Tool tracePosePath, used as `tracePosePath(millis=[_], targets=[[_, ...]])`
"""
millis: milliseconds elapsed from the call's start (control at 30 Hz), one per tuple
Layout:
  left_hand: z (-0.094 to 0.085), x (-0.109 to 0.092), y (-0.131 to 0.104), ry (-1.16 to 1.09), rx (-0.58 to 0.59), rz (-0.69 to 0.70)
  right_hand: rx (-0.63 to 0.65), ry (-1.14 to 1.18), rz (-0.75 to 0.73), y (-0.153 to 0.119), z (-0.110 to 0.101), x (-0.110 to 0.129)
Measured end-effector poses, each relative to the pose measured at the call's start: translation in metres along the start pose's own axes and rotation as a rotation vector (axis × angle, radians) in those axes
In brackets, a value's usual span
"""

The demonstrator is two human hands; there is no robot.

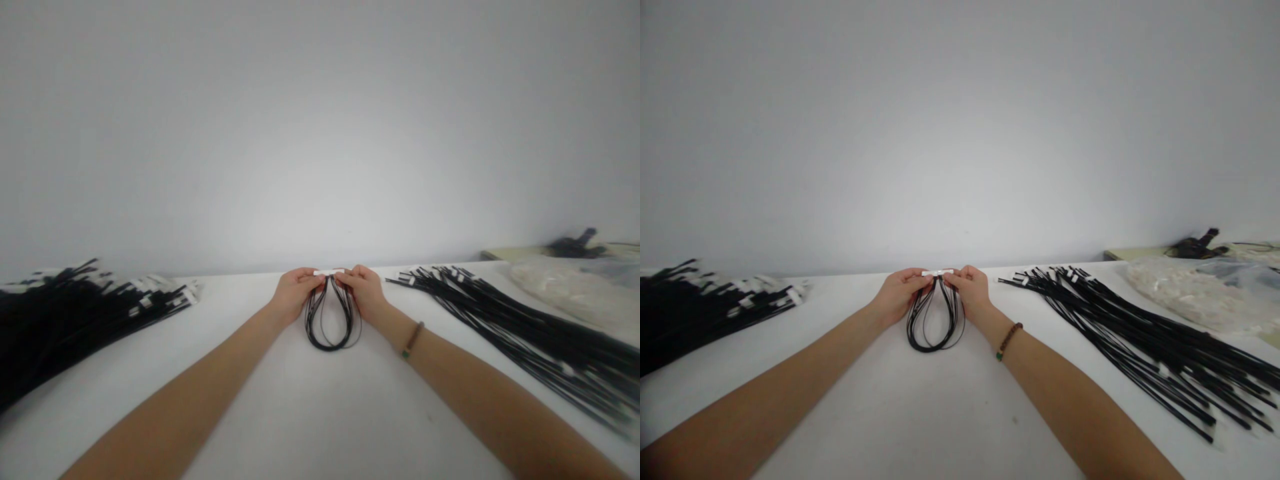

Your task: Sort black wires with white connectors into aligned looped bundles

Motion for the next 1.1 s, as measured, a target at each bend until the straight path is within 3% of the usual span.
tracePosePath(millis=[1100], targets=[[-0.0042,0.0021,0.0032,0.008,-0.019,-0.012,-0.045,-0.106,-0.056,0.0001,-0.002,0.0037]])
Point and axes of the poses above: each hand's wrist, its own y-axis towards the middle knuckle, its own z-axis out of the palm, x = y × z, the point moved 9 cm from there along y, towards the middle knuckle, and after that the axes turned 11 degrees about -y, right-handed, at the moved point
